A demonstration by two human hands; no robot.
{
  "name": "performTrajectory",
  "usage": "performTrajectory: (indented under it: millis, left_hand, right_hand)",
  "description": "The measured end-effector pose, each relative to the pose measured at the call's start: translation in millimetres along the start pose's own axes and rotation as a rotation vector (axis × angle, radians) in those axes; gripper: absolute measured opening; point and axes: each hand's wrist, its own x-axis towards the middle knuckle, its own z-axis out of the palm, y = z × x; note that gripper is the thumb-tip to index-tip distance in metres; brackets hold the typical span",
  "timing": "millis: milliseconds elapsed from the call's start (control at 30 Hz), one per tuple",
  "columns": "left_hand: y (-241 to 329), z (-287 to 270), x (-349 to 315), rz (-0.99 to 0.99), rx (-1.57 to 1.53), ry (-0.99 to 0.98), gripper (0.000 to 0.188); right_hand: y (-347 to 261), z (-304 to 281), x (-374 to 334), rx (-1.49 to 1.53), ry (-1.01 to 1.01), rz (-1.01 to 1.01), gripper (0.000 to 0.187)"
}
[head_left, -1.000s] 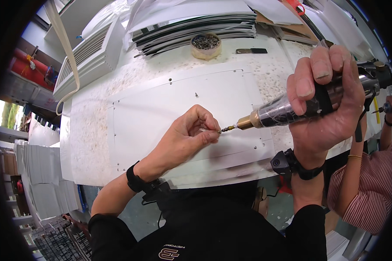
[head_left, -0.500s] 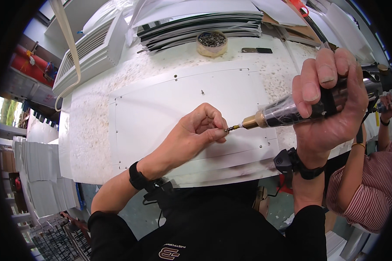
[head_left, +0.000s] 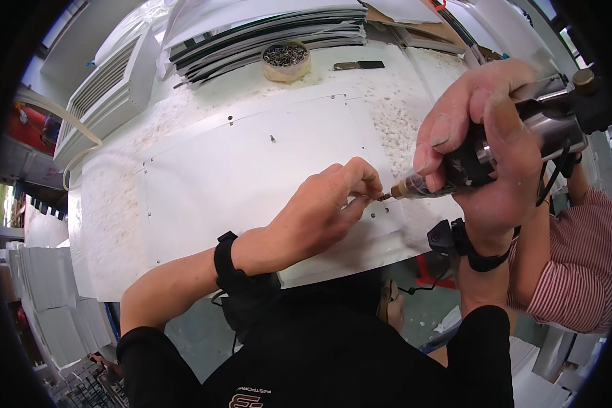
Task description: The person places a dark mesh screen into a white frame, applies adhesive from a dispenser, and then places a white cover panel on top. They then use a pneumatic screwdriver to fasten screws into the corners of the panel, securing the assembly.
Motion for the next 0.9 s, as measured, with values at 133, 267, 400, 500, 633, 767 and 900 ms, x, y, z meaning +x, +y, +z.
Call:
performTrajectory:
  millis: [133, 267, 400, 500, 633, 767, 900]
  left_hand:
    - [-2, 4, 3, -0.004, 0.061, -0.011, 0.022]
    - [-3, 6, 4, 0.032, 0.032, -0.008, 0.021]
    - [-1, 3, 3, 0.027, 0.051, -0.017, 0.020]
    - [7, -2, 3, 0.009, 0.106, -0.040, 0.020]
    - [1, 2, 4, 0.034, 0.039, 0.001, 0.021]
    - [3, -4, 5, -0.007, 0.085, -0.079, 0.022]
    - [-6, -2, 4, 0.027, 0.083, -0.076, 0.023]
  right_hand:
    - [-15, 33, 0, 0.013, 0.092, -0.057, 0.027]
    - [-9, 18, -5, -0.023, 0.055, -0.038, 0.030]
    - [-11, 5, -2, -0.155, -0.095, 0.022, 0.031]
    - [-9, 8, -4, -0.158, -0.072, 0.042, 0.032]
    - [-4, 12, -7, -0.157, -0.024, 0.083, 0.031]
    - [-5, 16, -9, -0.232, -0.057, 0.153, 0.032]
    - [-5, 16, -10, -0.288, -0.105, 0.197, 0.034]
